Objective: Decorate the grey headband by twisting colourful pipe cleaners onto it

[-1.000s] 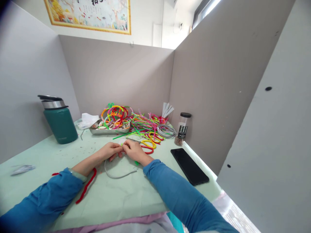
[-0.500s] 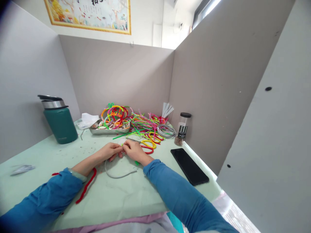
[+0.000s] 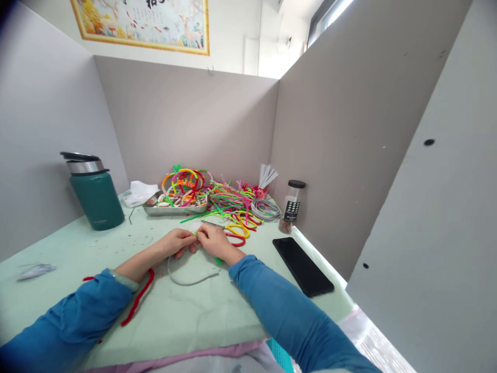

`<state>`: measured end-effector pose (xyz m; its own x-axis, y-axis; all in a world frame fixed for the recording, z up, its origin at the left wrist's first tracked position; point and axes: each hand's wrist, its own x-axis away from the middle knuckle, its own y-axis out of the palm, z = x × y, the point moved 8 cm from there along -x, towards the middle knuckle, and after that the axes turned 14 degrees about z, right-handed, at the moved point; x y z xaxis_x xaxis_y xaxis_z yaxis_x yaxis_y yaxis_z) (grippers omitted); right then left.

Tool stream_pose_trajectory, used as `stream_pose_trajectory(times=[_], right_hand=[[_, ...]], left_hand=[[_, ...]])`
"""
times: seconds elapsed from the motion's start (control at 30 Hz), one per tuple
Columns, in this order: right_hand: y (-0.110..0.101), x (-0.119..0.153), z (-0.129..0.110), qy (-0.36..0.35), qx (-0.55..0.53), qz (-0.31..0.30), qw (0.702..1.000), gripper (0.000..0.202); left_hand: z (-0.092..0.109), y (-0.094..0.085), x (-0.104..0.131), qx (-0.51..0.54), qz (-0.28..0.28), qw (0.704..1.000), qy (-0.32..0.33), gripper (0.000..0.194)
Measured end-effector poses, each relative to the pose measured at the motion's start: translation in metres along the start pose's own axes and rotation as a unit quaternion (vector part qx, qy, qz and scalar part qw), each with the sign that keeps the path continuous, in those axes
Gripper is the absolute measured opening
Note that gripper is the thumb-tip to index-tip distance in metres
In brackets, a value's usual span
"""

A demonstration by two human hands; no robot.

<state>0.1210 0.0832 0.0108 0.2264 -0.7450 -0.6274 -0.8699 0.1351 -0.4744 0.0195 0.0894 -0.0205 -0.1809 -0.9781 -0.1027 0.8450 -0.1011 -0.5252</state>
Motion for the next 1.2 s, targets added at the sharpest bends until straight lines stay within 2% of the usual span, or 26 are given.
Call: stream_pose_trajectory(times=[0.63,1.2], right_hand=[[-0.0015,-0.0005,-0.0028,0.007,0.006,-0.001,1.0,0.014],[0.0008,-0.0005,0.0007,0.006,0.016,-0.006,1.0,0.013]], left_hand=[[-0.0013,0.0006,-0.0009,0.0,0.0,1.0,-0.004,0.047],[0.0046,-0.0011,0.0022,-0.042,0.011,0.999,0.001,0.036]])
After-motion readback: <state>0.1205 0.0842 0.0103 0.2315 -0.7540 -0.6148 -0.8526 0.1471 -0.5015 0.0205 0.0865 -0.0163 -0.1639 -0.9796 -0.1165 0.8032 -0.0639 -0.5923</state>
